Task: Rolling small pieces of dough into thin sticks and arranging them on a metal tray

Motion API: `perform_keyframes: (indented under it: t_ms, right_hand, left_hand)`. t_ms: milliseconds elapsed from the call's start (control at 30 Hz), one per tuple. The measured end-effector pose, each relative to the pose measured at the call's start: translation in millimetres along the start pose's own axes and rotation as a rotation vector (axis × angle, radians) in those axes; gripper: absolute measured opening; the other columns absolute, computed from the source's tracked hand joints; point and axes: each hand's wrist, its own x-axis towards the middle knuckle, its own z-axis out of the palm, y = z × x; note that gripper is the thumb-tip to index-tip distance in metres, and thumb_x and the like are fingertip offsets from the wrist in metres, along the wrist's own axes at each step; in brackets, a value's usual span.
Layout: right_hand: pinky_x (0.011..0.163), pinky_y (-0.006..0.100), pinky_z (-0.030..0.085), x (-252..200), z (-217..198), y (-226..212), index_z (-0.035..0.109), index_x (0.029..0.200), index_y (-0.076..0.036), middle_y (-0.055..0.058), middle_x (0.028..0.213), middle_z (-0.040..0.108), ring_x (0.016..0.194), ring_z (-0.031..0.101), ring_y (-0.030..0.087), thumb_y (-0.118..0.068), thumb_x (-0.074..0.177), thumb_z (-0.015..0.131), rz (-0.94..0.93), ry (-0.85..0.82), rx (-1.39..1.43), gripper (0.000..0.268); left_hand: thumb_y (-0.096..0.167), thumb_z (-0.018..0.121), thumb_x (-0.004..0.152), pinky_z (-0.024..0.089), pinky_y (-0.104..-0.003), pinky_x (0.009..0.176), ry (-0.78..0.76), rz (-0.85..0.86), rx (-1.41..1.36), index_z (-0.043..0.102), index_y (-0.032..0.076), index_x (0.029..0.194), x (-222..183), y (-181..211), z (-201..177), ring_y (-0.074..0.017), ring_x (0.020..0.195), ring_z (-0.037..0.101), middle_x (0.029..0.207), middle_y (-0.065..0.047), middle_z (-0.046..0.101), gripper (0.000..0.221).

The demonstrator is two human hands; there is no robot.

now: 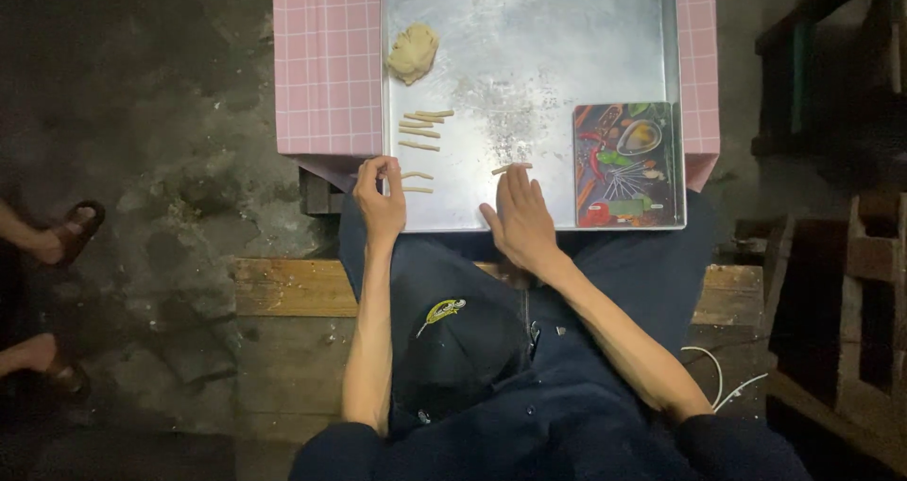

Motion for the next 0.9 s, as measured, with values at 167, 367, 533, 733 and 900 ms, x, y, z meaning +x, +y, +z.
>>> perform_keyframes:
  t_ms: [167,367,533,733,900]
  right_hand:
    - [0.128,0.054,-0.001,24.4,-1.8,-3.0,0.028,0.158,0.012,0.033,0.167,0.020,0.159,0.011,0.043,-0.059,0.110,0.020,0.060,-0.166,-0.038,0.086]
    - [0.128,0.054,-0.008,82.9,4.6,11.7,0.023,0.162,0.007,0.027,0.171,0.014,0.161,0.007,0.036,-0.065,0.106,0.018,0.048,-0.111,-0.128,0.091]
    - [0.128,0.053,-0.007,150.5,8.8,26.8,0.023,0.162,0.009,0.029,0.170,0.016,0.161,0.008,0.037,-0.061,0.109,0.025,-0.029,0.073,-0.154,0.088]
    - [0.128,0.049,-0.009,221.7,7.2,40.4,0.010,0.163,0.006,0.023,0.172,0.005,0.160,-0.001,0.031,-0.064,0.105,0.010,-0.090,0.145,-0.155,0.091]
    - [0.128,0.053,-0.004,194.0,17.6,44.5,0.018,0.161,0.010,0.027,0.170,0.012,0.159,0.006,0.035,-0.063,0.108,0.015,-0.119,0.233,-0.152,0.090]
  left_hand:
    - [0.013,0.063,0.104,0.051,-0.038,0.076,0.011,-0.022,0.002,0.068,0.009,0.096,0.6,-0.3,-3.3,-0.0302,0.077,0.064,0.079,-0.010,0.066,0.009]
    - [0.012,0.063,0.103,0.050,-0.035,0.075,0.006,-0.026,-0.024,0.068,0.010,0.095,1.2,3.1,-2.6,-0.0257,0.075,0.062,0.078,-0.007,0.065,0.010]
    - [0.011,0.063,0.103,0.050,-0.038,0.074,0.007,-0.017,-0.021,0.068,0.008,0.096,2.8,-0.4,-2.6,-0.0274,0.075,0.063,0.079,-0.009,0.066,0.009]
    - [0.021,0.055,0.108,0.051,-0.036,0.080,-0.048,-0.055,-0.030,0.067,0.005,0.105,0.1,-3.1,-3.2,-0.0232,0.087,0.061,0.096,-0.009,0.065,0.020]
    - [0.018,0.055,0.106,0.049,-0.036,0.080,-0.029,-0.049,-0.030,0.067,0.005,0.103,-0.1,-5.2,-2.0,-0.0236,0.088,0.061,0.094,-0.009,0.066,0.017]
